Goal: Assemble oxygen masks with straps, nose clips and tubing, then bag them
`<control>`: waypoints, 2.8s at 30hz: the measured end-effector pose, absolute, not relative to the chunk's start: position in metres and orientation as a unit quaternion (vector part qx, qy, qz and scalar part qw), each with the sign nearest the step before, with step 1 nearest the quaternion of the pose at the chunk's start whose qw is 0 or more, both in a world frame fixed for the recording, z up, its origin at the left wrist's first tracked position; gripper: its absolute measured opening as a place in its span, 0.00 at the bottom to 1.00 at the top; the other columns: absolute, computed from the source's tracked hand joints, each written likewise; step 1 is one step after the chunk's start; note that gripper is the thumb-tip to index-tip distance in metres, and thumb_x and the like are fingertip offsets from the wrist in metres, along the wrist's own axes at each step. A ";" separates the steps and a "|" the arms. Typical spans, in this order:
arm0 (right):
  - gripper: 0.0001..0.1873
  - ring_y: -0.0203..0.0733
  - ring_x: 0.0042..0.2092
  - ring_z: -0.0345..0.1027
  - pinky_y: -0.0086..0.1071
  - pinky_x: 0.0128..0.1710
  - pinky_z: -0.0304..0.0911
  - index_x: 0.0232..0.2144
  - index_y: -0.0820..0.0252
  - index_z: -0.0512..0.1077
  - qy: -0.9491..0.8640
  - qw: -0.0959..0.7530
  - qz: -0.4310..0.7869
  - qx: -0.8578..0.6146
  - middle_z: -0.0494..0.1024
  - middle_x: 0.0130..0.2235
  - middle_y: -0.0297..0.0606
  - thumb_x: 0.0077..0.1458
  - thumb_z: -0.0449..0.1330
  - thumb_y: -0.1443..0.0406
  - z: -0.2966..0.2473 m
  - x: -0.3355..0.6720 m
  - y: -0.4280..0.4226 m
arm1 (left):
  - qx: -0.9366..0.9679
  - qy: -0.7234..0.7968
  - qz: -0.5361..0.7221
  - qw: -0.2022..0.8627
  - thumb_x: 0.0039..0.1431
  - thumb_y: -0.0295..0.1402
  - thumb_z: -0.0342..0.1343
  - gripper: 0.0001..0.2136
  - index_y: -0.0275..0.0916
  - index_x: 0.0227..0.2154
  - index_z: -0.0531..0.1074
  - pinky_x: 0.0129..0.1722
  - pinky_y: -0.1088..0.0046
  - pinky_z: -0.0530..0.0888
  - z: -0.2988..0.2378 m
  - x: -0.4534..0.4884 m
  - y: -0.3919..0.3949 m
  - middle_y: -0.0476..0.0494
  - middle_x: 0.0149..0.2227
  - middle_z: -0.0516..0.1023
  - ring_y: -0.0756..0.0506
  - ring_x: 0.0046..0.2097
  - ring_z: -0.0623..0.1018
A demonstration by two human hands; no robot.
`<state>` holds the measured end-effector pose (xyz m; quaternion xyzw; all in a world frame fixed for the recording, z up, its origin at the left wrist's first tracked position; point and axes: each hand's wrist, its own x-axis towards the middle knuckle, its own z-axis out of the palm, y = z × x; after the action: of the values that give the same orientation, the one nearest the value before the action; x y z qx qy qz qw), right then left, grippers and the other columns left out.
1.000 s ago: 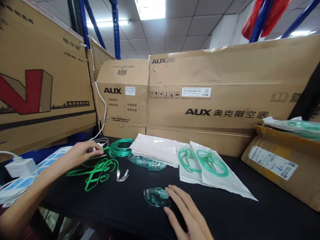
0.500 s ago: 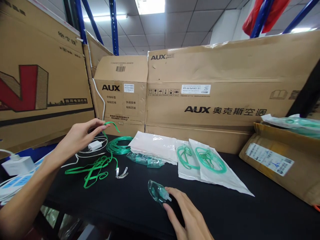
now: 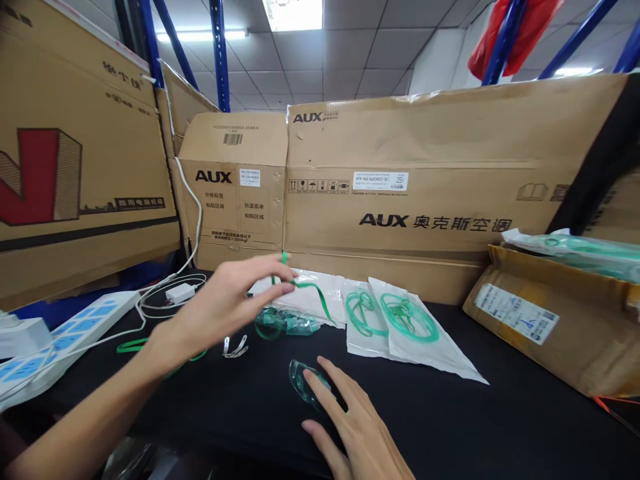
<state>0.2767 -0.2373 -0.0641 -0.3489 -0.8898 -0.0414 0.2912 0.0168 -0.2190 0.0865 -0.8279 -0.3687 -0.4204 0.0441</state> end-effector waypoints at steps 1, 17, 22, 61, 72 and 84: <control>0.28 0.54 0.64 0.73 0.48 0.59 0.74 0.70 0.45 0.64 -0.887 0.300 -0.047 -0.350 0.71 0.69 0.41 0.70 0.59 0.59 -0.066 0.278 -0.237 | -0.833 -0.368 -0.413 0.021 0.73 0.33 0.58 0.06 0.42 0.45 0.79 0.60 0.63 0.75 0.076 0.025 -0.221 0.47 0.49 0.85 0.41 0.57 0.81; 0.12 0.49 0.47 0.80 0.40 0.45 0.79 0.55 0.53 0.68 -0.800 0.425 -0.034 -0.422 0.80 0.48 0.44 0.70 0.55 0.66 -0.076 0.285 -0.236 | -0.850 -0.477 -0.214 -0.062 0.75 0.32 0.52 0.11 0.48 0.49 0.81 0.62 0.56 0.75 -0.048 -0.016 -0.238 0.46 0.58 0.79 0.40 0.57 0.80; 0.17 0.48 0.49 0.80 0.39 0.47 0.78 0.58 0.53 0.68 -0.777 0.435 -0.014 -0.455 0.79 0.49 0.43 0.68 0.55 0.67 -0.073 0.283 -0.238 | -0.839 -0.491 -0.234 0.001 0.75 0.30 0.48 0.16 0.50 0.51 0.81 0.63 0.52 0.74 -0.054 -0.022 -0.249 0.46 0.60 0.78 0.38 0.58 0.79; 0.23 0.51 0.58 0.79 0.37 0.60 0.73 0.53 0.50 0.81 -0.633 0.473 0.479 -0.382 0.84 0.56 0.41 0.60 0.69 0.49 -0.060 0.272 -0.231 | -0.751 -0.478 -0.374 -0.261 0.71 0.31 0.56 0.09 0.43 0.38 0.82 0.38 0.72 0.67 -0.057 0.056 -0.248 0.50 0.33 0.76 0.46 0.36 0.75; 0.14 0.45 0.52 0.82 0.32 0.50 0.79 0.52 0.50 0.74 -0.668 0.461 0.462 -0.358 0.84 0.51 0.41 0.66 0.65 0.57 -0.074 0.272 -0.233 | -0.760 -0.415 -0.397 -0.303 0.68 0.26 0.64 0.08 0.47 0.38 0.85 0.48 0.70 0.67 -0.054 0.055 -0.249 0.53 0.35 0.84 0.47 0.38 0.78; 0.17 0.42 0.50 0.75 0.30 0.47 0.76 0.51 0.49 0.78 -0.830 0.477 0.040 -0.285 0.70 0.57 0.41 0.65 0.63 0.74 -0.075 0.273 -0.240 | -0.759 -0.427 -0.395 -0.292 0.69 0.29 0.60 0.08 0.43 0.37 0.84 0.44 0.70 0.69 -0.055 0.054 -0.250 0.50 0.33 0.82 0.46 0.37 0.78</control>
<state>0.2734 -0.2401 -0.0753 -0.2855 -0.8302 0.0398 0.4771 0.0542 -0.2497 -0.0547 -0.7594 -0.4271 -0.3949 -0.2917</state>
